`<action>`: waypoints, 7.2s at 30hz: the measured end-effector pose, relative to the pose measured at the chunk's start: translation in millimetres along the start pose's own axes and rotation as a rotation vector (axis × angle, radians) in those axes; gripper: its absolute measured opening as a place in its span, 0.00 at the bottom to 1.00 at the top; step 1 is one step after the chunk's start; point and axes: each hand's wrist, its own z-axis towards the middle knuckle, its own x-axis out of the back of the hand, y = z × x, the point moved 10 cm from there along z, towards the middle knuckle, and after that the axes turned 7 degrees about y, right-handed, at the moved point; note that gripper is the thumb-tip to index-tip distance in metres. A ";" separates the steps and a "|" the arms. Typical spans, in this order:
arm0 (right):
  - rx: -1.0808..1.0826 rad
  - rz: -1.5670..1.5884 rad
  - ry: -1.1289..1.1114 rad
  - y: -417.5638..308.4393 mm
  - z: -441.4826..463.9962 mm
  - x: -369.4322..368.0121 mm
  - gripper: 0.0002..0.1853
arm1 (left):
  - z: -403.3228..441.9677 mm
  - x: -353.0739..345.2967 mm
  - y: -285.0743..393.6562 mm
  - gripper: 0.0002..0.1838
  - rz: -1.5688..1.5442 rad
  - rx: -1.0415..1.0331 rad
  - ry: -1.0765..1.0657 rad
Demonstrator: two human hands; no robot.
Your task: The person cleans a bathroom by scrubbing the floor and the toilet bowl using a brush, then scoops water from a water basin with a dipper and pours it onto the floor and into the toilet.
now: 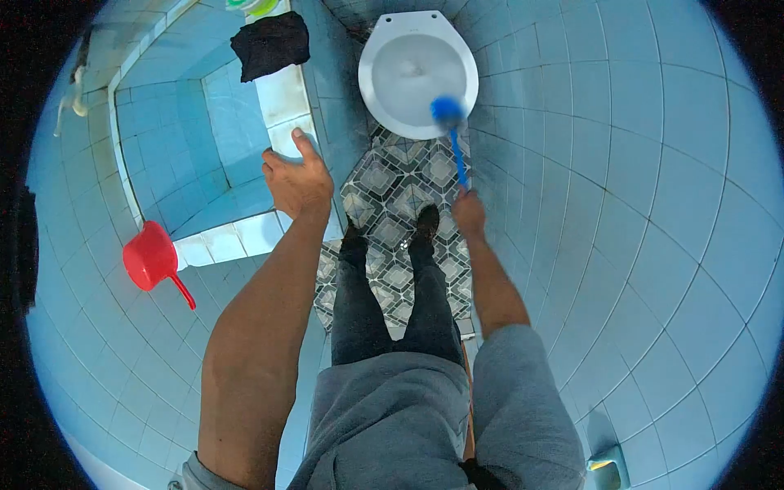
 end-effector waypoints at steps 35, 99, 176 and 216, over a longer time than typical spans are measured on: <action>0.089 0.026 -0.152 -86.5 -32.1 -59.1 0.34 | 0.5 -7.7 -4.8 0.40 0.020 0.008 -0.028; 0.163 0.136 0.110 -205.7 205.5 2.8 0.31 | 4.8 -6.9 -2.2 0.39 -0.015 0.035 -0.065; -0.078 -0.117 0.009 5.8 35.5 35.5 0.34 | 1.9 -6.5 -1.4 0.39 0.001 -0.023 0.004; 0.020 -0.241 0.011 -57.4 144.1 73.4 0.24 | 3.5 -4.2 -3.2 0.38 -0.054 0.012 -0.016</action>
